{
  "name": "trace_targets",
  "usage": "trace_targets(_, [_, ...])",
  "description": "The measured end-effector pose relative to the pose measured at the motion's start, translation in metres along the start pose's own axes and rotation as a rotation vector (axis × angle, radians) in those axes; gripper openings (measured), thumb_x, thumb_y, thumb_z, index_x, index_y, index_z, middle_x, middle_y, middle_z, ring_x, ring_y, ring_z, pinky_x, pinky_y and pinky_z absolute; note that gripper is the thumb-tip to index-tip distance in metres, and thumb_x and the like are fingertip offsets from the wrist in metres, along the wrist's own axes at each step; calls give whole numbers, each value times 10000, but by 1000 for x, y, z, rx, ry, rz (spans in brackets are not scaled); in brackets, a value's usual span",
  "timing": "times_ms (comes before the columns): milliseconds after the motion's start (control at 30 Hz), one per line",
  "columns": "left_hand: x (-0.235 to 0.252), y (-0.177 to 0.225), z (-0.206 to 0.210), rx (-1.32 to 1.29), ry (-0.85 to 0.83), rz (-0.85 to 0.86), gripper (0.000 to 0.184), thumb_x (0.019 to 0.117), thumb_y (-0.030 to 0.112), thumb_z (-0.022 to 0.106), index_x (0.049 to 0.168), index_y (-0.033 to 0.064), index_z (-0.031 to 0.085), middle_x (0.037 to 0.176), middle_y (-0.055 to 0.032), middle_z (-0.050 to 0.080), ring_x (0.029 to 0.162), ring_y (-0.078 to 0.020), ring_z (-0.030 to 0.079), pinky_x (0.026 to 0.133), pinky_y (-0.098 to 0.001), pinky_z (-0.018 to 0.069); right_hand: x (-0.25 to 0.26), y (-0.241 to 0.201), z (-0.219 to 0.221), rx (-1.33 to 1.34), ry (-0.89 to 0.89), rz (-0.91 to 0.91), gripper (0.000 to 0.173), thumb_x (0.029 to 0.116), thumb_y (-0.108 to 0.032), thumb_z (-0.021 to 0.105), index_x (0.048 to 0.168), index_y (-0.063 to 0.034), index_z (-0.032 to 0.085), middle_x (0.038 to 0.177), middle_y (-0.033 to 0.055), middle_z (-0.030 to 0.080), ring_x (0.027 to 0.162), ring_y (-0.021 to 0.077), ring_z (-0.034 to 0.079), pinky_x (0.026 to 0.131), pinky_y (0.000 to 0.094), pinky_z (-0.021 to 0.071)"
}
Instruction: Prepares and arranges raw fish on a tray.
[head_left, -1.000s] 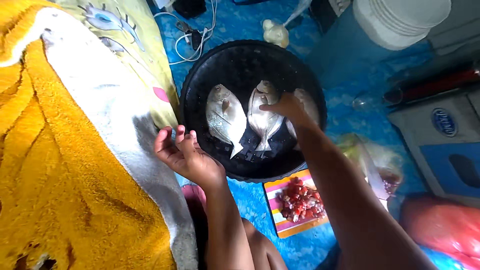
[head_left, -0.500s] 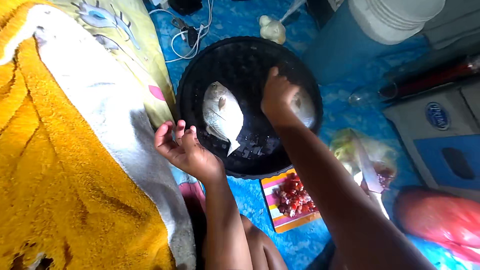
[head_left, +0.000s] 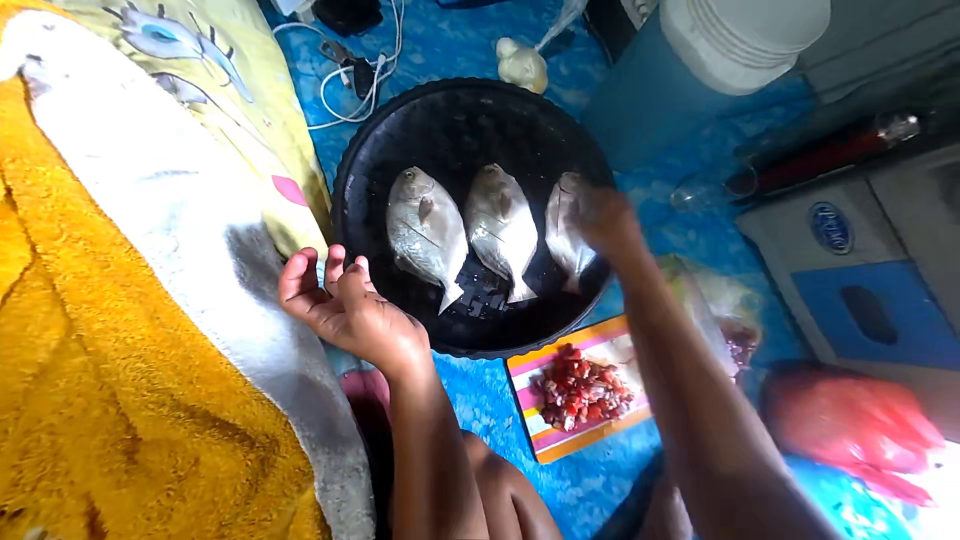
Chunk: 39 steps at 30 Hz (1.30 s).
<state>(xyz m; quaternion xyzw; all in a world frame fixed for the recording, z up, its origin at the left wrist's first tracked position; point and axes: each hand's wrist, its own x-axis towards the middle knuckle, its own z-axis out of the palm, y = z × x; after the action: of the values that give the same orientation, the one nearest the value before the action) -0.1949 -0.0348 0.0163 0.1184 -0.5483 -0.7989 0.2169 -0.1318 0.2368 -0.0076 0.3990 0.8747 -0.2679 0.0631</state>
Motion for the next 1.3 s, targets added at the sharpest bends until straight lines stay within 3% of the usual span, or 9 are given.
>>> trace_targets(133, [-3,-5,5,-11,-21,7,388,921,-81,472,1269,85,433,1162,8,519,1050,-81,594,894,-311,555,31,38,-18,-171,-48,60,969,817,-475,856,1532,11,420,1497,340,456,1391,561,408,1069,753,341])
trace_targets(367, [2,-5,0,8,-7,25,371,924,-78,473,1247,103,434,1138,27,530,1034,-55,595,877,-283,558,50,7,-19,-374,-202,145,987,761,-556,870,1413,91,510,1437,372,495,1389,556,415,1083,739,331])
trace_targets(433, [2,-4,-1,16,-5,20,381,924,-74,483,1262,93,426,1152,18,519,1052,-67,585,886,-289,552,51,-2,-19,-377,-178,222,995,704,-559,908,1333,128,558,1404,396,502,1369,561,429,1068,734,344])
trace_targets(533, [1,-7,0,2,-9,11,388,919,-72,488,1267,92,438,1166,8,523,1053,-81,593,894,-313,556,45,-7,-15,-233,-90,235,1121,645,-426,976,1468,96,423,1430,412,451,1352,565,441,1053,732,377])
trace_targets(633, [0,-6,1,-21,4,-4,382,914,-83,493,1247,101,453,1154,11,536,1044,-80,605,896,-317,564,23,-12,-13,-18,-6,138,1046,687,-260,977,1485,65,383,1332,399,543,1256,557,541,1019,718,430])
trace_targets(767, [4,-4,-3,-27,25,-1,383,906,-88,476,1239,100,446,1152,14,534,1050,-73,601,883,-302,560,3,-38,-15,-121,46,121,923,762,-262,926,1482,10,416,1285,381,587,1193,586,576,922,754,460])
trace_targets(967, [5,-4,-4,15,17,6,384,924,-68,497,1268,87,425,1151,9,522,1041,-70,588,871,-282,556,21,-68,17,-473,159,111,894,751,169,698,1551,31,324,1482,386,399,1311,605,458,863,740,474])
trace_targets(1167, [3,-7,-2,0,17,-3,400,913,-88,483,1271,84,438,1170,-2,523,1049,-89,596,886,-305,558,2,-81,33,-395,-85,198,951,840,-151,808,1609,-45,259,1548,345,348,1299,564,491,894,710,482])
trace_targets(1300, [3,-9,0,1,-7,10,420,901,-103,474,1287,55,429,1166,-25,512,1049,-111,588,887,-317,552,-15,-62,-15,-290,-161,-119,484,967,-100,628,1424,24,528,1384,316,556,1253,500,575,970,687,487])
